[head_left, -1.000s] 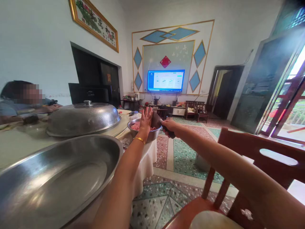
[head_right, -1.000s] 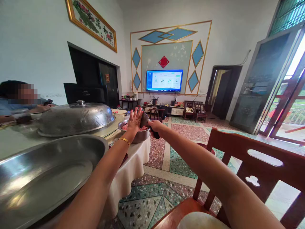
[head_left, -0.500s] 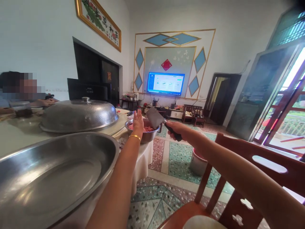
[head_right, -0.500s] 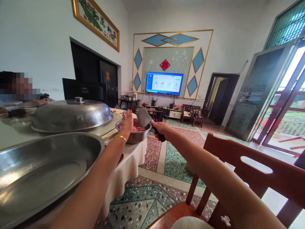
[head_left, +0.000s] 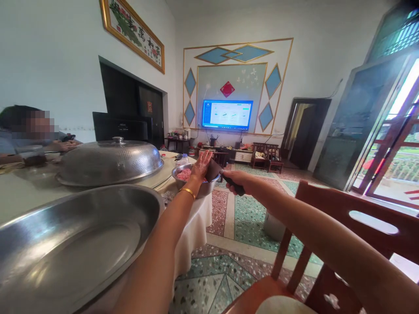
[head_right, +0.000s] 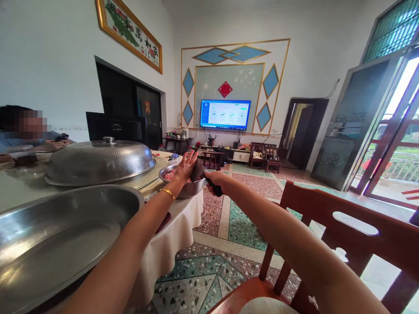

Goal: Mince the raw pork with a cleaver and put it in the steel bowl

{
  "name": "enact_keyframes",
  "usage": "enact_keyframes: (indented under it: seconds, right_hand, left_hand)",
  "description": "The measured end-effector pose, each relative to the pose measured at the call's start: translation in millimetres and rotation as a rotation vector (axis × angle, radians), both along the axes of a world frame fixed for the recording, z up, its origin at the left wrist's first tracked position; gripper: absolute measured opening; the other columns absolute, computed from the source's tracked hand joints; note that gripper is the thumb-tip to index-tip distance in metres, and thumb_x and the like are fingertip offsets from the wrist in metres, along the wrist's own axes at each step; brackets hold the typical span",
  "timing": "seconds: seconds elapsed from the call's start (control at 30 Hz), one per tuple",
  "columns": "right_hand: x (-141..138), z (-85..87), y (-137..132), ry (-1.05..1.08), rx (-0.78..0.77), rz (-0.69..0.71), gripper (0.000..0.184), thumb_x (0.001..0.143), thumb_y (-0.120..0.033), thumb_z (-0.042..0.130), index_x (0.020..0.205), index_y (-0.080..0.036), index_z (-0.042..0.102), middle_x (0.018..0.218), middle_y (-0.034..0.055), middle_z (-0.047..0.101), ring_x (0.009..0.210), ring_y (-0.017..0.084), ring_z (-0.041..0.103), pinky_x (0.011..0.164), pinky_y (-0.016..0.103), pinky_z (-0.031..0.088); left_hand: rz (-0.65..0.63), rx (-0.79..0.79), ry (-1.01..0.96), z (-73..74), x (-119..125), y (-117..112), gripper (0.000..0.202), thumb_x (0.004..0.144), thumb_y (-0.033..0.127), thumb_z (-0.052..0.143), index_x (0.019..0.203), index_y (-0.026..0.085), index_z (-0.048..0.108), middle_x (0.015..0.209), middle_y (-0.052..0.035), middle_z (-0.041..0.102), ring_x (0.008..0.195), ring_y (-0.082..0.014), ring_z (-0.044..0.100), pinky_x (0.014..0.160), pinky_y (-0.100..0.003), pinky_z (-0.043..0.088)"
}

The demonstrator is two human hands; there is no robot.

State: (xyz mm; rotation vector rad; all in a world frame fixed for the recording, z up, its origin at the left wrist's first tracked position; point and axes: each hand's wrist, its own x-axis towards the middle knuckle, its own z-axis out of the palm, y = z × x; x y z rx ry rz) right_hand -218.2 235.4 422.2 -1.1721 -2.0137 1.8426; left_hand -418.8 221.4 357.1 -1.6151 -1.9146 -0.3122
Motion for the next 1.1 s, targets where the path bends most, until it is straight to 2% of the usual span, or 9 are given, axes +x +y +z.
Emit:
enact_keyframes:
  seconds: [0.17, 0.3, 0.4, 0.47, 0.53, 0.67, 0.83, 0.97, 1.1]
  right_hand:
    - [18, 13.4, 0, 0.041, -0.048, 0.008, 0.024, 0.097, -0.041, 0.038, 0.086, -0.021, 0.044, 0.05, -0.0057, 0.046, 0.033, 0.005, 0.038, 0.035, 0.015, 0.029]
    - [33, 22.8, 4, 0.061, -0.012, 0.005, 0.022, 0.098, -0.036, 0.035, 0.084, -0.021, 0.042, 0.049, -0.0062, 0.045, 0.032, 0.005, 0.037, 0.034, 0.015, 0.028]
    - [39, 23.1, 9, 0.046, 0.187, 0.018, 0.021, 0.098, -0.035, 0.037, 0.087, -0.02, 0.047, 0.047, -0.0067, 0.045, 0.031, 0.005, 0.037, 0.033, 0.015, 0.027]
    - [41, 20.7, 12, 0.048, 0.397, 0.043, 0.018, 0.096, -0.033, 0.042, 0.09, -0.02, 0.052, 0.045, -0.0075, 0.044, 0.03, 0.006, 0.037, 0.031, 0.015, 0.025]
    - [40, 17.6, 13, 0.038, 0.518, 0.067, 0.017, 0.095, -0.031, 0.044, 0.09, -0.019, 0.056, 0.042, -0.0076, 0.042, 0.029, 0.006, 0.036, 0.03, 0.015, 0.023]
    - [34, 10.2, 8, -0.004, 0.39, 0.033, 0.022, 0.096, -0.034, 0.042, 0.086, -0.019, 0.054, 0.043, -0.0066, 0.043, 0.029, 0.006, 0.036, 0.031, 0.016, 0.023]
    - [19, -1.9, 3, 0.004, 0.202, 0.02, 0.025, 0.095, -0.042, 0.043, 0.086, -0.021, 0.052, 0.046, -0.006, 0.047, 0.031, 0.006, 0.04, 0.033, 0.017, 0.03]
    - [18, -2.2, 3, 0.039, 0.104, 0.032, 0.025, 0.096, -0.043, 0.041, 0.09, -0.02, 0.051, 0.047, -0.0058, 0.047, 0.032, 0.006, 0.04, 0.035, 0.015, 0.032]
    - [27, 6.6, 3, 0.051, 0.044, 0.004, 0.021, 0.097, -0.038, 0.039, 0.092, -0.02, 0.048, 0.047, -0.0059, 0.047, 0.032, 0.006, 0.039, 0.034, 0.015, 0.029]
  left_hand:
    - [-0.061, 0.086, -0.048, -7.2, -24, -1, 0.068, 0.083, 0.004, 0.026, 0.149, 0.02, 0.02, 0.154, -0.0056, 0.025, 0.145, -0.018, 0.005, 0.118, -0.049, 0.006]
    - [-0.027, 0.12, -0.139, -17.3, -44, -2, 0.065, 0.084, 0.01, 0.028, 0.149, 0.018, 0.023, 0.153, -0.0099, 0.026, 0.145, -0.0212, 0.009, 0.116, -0.052, 0.002]
    - [0.065, 0.118, -0.197, -17.1, -54, -7, 0.06, 0.086, 0.015, 0.031, 0.146, 0.018, 0.032, 0.152, -0.0116, 0.029, 0.145, -0.0239, 0.008, 0.115, -0.053, -0.003]
    - [0.134, 0.12, -0.212, -11.6, -54, -13, 0.058, 0.086, 0.016, 0.032, 0.144, 0.019, 0.036, 0.152, -0.0114, 0.028, 0.145, -0.0248, 0.004, 0.114, -0.054, -0.005]
    - [0.183, 0.119, -0.194, -3.6, -48, -20, 0.057, 0.087, 0.013, 0.03, 0.144, 0.019, 0.037, 0.154, -0.011, 0.025, 0.145, -0.0238, 0.001, 0.114, -0.055, -0.005]
    - [0.209, 0.115, -0.143, 10.3, -22, -26, 0.058, 0.087, 0.01, 0.026, 0.144, 0.015, 0.035, 0.156, -0.0101, 0.017, 0.145, -0.0234, -0.005, 0.115, -0.054, -0.002]
    - [0.119, 0.062, -0.142, 13.9, 7, -12, 0.059, 0.088, 0.016, 0.033, 0.147, 0.015, 0.028, 0.156, -0.0087, 0.017, 0.145, -0.0253, -0.005, 0.116, -0.053, 0.001]
    - [0.104, 0.086, -0.166, 8.5, 8, -5, 0.057, 0.09, 0.017, 0.029, 0.147, 0.016, 0.027, 0.156, -0.0076, 0.018, 0.145, -0.0233, -0.005, 0.117, -0.051, 0.0]
    - [0.144, 0.077, -0.2, 1.6, -4, -11, 0.058, 0.088, 0.018, 0.032, 0.146, 0.018, 0.031, 0.155, -0.0076, 0.023, 0.145, -0.0211, -0.002, 0.117, -0.05, -0.001]
